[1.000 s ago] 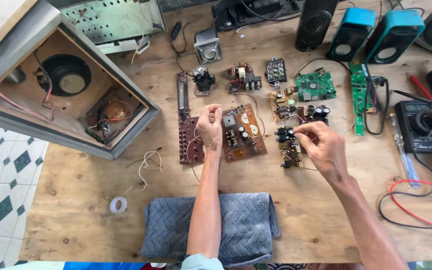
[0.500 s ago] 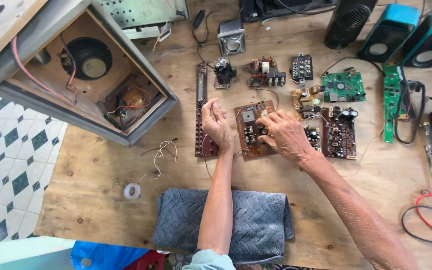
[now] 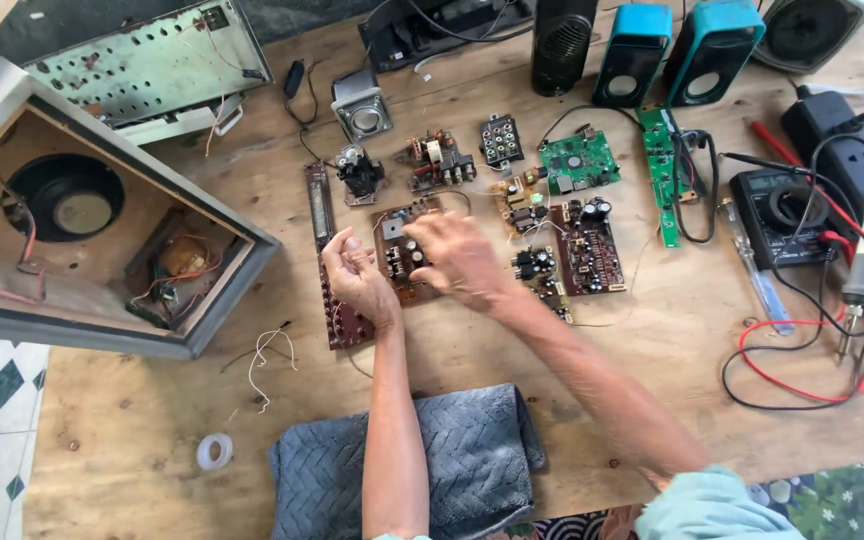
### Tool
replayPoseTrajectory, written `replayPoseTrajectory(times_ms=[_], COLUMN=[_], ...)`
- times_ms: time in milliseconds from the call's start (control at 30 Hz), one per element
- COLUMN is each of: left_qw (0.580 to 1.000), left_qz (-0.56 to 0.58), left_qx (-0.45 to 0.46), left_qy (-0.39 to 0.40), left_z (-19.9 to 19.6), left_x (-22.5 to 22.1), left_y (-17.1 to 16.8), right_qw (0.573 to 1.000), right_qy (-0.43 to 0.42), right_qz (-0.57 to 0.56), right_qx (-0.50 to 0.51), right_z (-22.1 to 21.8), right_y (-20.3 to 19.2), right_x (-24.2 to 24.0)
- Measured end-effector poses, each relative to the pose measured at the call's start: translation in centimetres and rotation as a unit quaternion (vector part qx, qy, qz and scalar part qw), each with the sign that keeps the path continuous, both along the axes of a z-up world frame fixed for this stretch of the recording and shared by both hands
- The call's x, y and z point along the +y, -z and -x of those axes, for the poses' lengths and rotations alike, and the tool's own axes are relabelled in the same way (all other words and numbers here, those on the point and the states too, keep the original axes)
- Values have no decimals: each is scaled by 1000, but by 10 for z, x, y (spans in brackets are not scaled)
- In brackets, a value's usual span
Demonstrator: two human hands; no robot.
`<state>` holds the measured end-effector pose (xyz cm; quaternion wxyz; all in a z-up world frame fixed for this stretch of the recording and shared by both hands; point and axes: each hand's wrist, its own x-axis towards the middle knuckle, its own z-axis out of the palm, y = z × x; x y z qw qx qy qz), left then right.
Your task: The person is organizing, cleaning with a cloth, and testing various electronic circuit boards on a wooden workbench using a multimeter and soldering iron.
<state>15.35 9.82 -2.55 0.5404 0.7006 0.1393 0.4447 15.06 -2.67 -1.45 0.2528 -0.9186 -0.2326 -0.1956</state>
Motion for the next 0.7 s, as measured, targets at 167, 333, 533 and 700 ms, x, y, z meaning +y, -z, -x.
replayPoseTrajectory(times_ms=[167,333,533,700], left_qw=[996,985,993,994], left_qz=[-85,-159,-118,-106], left_qx=[5,-19,-21,-7], left_qy=[3,63,22,33], left_z=[-1,0,4,0], left_x=[-7,-11,-11,-10], left_y=[6,15,2,11], right_qw=[990,983,996,996], right_qy=[26,137,27,63], right_qz=[-139,-104,-24,54], right_qx=[0,58,86,22], right_z=[14,12,56,46], right_y=[-22,22,-15,1], right_x=[-99,-171,-127,-118])
